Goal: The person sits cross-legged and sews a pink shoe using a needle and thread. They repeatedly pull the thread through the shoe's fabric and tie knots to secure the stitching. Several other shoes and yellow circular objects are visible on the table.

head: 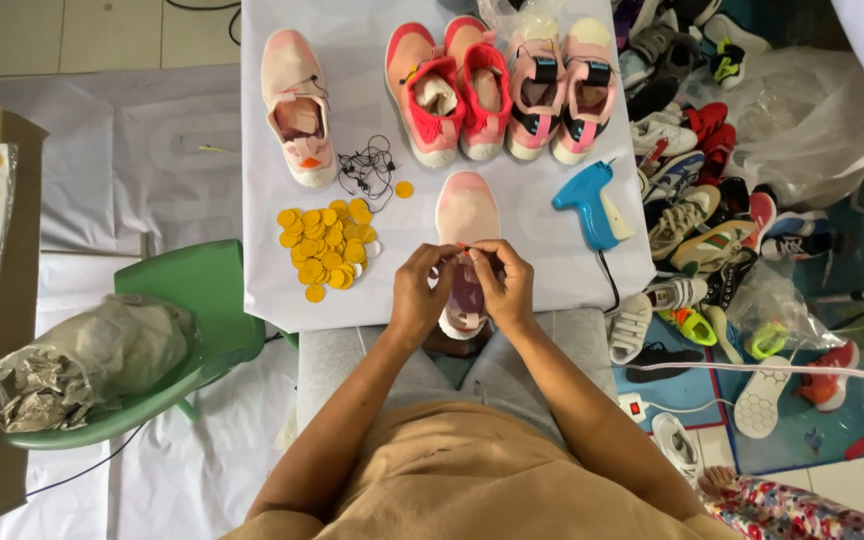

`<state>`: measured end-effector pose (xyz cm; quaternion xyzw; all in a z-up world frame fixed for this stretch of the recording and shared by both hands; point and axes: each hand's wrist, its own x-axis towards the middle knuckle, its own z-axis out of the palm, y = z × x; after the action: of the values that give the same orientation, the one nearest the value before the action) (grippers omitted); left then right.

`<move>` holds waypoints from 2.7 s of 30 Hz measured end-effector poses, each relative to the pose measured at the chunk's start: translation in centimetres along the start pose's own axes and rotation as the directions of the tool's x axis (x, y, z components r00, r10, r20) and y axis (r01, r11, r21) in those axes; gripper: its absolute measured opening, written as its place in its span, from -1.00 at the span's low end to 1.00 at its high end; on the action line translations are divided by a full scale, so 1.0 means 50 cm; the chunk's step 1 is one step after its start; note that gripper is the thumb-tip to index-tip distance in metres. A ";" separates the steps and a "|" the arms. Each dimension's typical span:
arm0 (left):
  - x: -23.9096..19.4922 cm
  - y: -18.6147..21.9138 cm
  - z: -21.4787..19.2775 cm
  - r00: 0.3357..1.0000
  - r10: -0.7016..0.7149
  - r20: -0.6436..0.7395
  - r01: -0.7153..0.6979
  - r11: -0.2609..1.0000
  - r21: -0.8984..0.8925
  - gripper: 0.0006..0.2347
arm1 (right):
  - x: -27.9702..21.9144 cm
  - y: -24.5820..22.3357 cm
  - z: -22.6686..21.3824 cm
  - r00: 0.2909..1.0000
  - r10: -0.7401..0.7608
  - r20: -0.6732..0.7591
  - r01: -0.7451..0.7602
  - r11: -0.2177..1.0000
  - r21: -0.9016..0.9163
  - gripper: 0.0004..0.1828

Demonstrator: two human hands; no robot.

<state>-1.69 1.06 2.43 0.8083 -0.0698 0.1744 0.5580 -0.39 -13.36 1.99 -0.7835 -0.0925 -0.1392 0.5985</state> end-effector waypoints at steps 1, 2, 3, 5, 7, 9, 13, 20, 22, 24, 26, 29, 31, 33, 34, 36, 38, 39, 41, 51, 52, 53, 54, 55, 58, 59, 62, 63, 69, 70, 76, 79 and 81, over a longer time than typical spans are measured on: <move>-0.002 0.000 0.001 1.000 0.002 -0.002 -0.002 1.000 0.000 -0.84 | 0.002 -0.003 0.001 1.000 -0.003 0.000 0.003 1.000 0.000 -0.90; -0.004 0.000 0.002 1.000 0.002 0.005 -0.002 1.000 -0.011 -0.84 | 0.003 -0.005 0.001 1.000 0.007 0.001 -0.007 1.000 0.003 -0.90; -0.008 0.001 0.003 1.000 0.001 0.013 0.000 1.000 -0.020 -0.84 | 0.003 -0.008 0.002 1.000 0.019 0.001 -0.019 1.000 0.006 -0.90; -0.006 0.010 0.000 1.000 0.002 0.010 -0.002 1.000 -0.019 -0.84 | 0.006 -0.019 0.001 1.000 0.018 0.003 -0.018 1.000 0.005 -0.89; -0.001 0.018 -0.002 1.000 0.006 0.010 -0.006 1.000 -0.019 -0.84 | 0.010 -0.028 0.001 1.000 0.015 0.002 -0.015 1.000 0.003 -0.89; 0.004 0.026 -0.004 1.000 -0.001 -0.013 0.000 0.999 -0.054 -0.85 | 0.013 -0.033 -0.001 0.999 0.047 0.000 -0.047 0.997 0.056 -0.89; 0.022 0.049 -0.006 0.999 -0.013 -0.043 0.007 0.992 -0.124 -0.85 | 0.022 -0.033 -0.003 0.997 0.079 -0.018 -0.076 0.985 0.155 -0.89; 0.057 0.127 -0.024 0.997 -0.060 -0.056 0.039 0.947 -0.319 -0.86 | 0.046 -0.047 -0.002 0.994 0.103 -0.025 -0.086 0.919 0.384 -0.86; 0.063 0.130 -0.025 0.996 -0.060 -0.063 0.034 0.932 -0.360 -0.86 | 0.057 -0.063 -0.002 0.995 0.093 -0.026 -0.073 0.900 0.430 -0.86; 0.065 0.134 -0.025 0.995 -0.082 -0.061 0.050 0.915 -0.401 -0.87 | 0.064 -0.081 -0.005 0.998 0.069 -0.001 -0.060 0.883 0.466 -0.85; 0.066 0.130 -0.026 0.995 -0.082 -0.061 0.051 0.913 -0.405 -0.87 | 0.067 -0.079 -0.006 0.998 0.063 0.009 -0.060 0.882 0.467 -0.86; 0.060 0.124 -0.026 0.994 -0.085 -0.068 0.051 0.917 -0.395 -0.87 | 0.057 -0.073 -0.003 0.998 0.061 0.021 -0.064 0.884 0.463 -0.87; 0.057 0.114 -0.026 0.994 -0.088 -0.070 0.055 0.922 -0.383 -0.88 | 0.050 -0.067 0.002 0.997 0.067 0.021 -0.070 0.887 0.456 -0.87; 0.050 0.099 -0.025 0.992 -0.113 -0.060 0.084 0.929 -0.360 -0.87 | 0.043 -0.059 0.007 0.995 0.092 0.024 -0.093 0.888 0.451 -0.87; 0.045 0.095 -0.025 0.992 -0.115 -0.059 0.086 0.929 -0.359 -0.87 | 0.039 -0.055 0.009 0.995 0.095 0.024 -0.095 0.887 0.451 -0.87; 0.038 0.089 -0.023 0.991 -0.124 -0.050 0.101 0.937 -0.334 -0.87 | 0.033 -0.049 0.010 0.993 0.114 0.031 -0.116 0.890 0.441 -0.88; 0.035 0.087 -0.022 0.990 -0.130 -0.045 0.109 0.940 -0.322 -0.87 | 0.030 -0.043 0.014 0.991 0.131 0.030 -0.131 0.888 0.440 -0.87; 0.030 0.087 -0.023 0.990 -0.137 -0.041 0.118 0.944 -0.310 -0.86 | 0.024 -0.040 0.017 0.989 0.148 0.030 -0.146 0.886 0.441 -0.86; 0.029 0.093 -0.027 0.990 -0.135 -0.027 0.121 0.947 -0.298 -0.86 | 0.019 -0.040 0.020 0.987 0.159 0.016 -0.149 0.881 0.449 -0.87; 0.022 0.083 -0.015 0.992 -0.114 0.059 0.124 0.973 -0.193 -0.86 | 0.000 0.000 0.022 0.963 0.267 0.027 -0.238 0.801 0.550 -0.85; 0.023 0.085 -0.011 0.991 -0.112 0.075 0.125 0.973 -0.192 -0.86 | -0.002 -0.002 0.016 0.961 0.275 0.013 -0.236 0.800 0.552 -0.85; 0.022 0.087 -0.007 0.991 -0.114 0.070 0.125 0.977 -0.171 -0.87 | -0.004 -0.003 0.010 0.964 0.264 0.020 -0.231 0.803 0.549 -0.84; 0.022 0.089 -0.002 0.991 -0.117 0.065 0.125 0.981 -0.149 -0.87 | -0.006 -0.004 0.004 0.967 0.252 0.028 -0.226 0.806 0.546 -0.83; 0.021 0.088 0.002 0.990 -0.116 0.080 0.127 0.981 -0.149 -0.87 | -0.007 -0.002 0.003 0.965 0.261 0.015 -0.226 0.805 0.548 -0.83; 0.016 0.088 0.018 0.986 -0.134 0.101 0.146 0.982 -0.124 -0.86 | -0.012 0.000 -0.005 0.968 0.251 0.011 -0.215 0.802 0.557 -0.81; 0.015 0.092 0.022 0.986 -0.129 0.104 0.140 0.985 -0.102 -0.87 | -0.012 -0.004 -0.008 0.968 0.250 0.014 -0.212 0.789 0.576 -0.80; 0.013 0.097 0.030 0.984 -0.120 0.129 0.129 0.990 -0.062 -0.88 | -0.015 -0.008 -0.018 0.970 0.242 -0.004 -0.194 0.786 0.586 -0.79; 0.012 0.099 0.032 0.985 -0.120 0.125 0.126 0.991 -0.042 -0.88 | -0.017 -0.009 -0.023 0.975 0.224 -0.001 -0.182 0.797 0.576 -0.79; 0.012 0.091 0.036 0.975 -0.188 0.115 0.195 0.980 -0.051 -0.88 | -0.028 0.035 -0.025 0.972 0.229 -0.041 -0.158 0.777 0.610 -0.80; 0.013 0.093 0.039 0.974 -0.188 0.127 0.196 0.979 -0.056 -0.88 | -0.028 0.036 -0.027 0.971 0.235 -0.052 -0.157 0.781 0.605 -0.80; 0.006 0.090 0.051 0.966 -0.204 0.159 0.207 0.978 -0.005 -0.88 | -0.030 0.040 -0.032 0.974 0.215 -0.069 -0.130 0.782 0.610 -0.79; 0.006 0.091 0.053 0.970 -0.176 0.165 0.174 0.984 0.024 -0.89 | -0.029 0.038 -0.033 0.976 0.206 -0.069 -0.122 0.780 0.614 -0.79; 0.008 0.106 0.055 0.972 -0.156 0.174 0.151 0.988 0.040 -0.88 | -0.030 0.035 -0.034 0.973 0.220 -0.067 -0.133 0.777 0.616 -0.78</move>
<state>-2.38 -3.40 6.35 0.8308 -0.0540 0.0593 0.5507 -1.44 -15.41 0.34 -0.5438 -0.0176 -0.0983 0.8332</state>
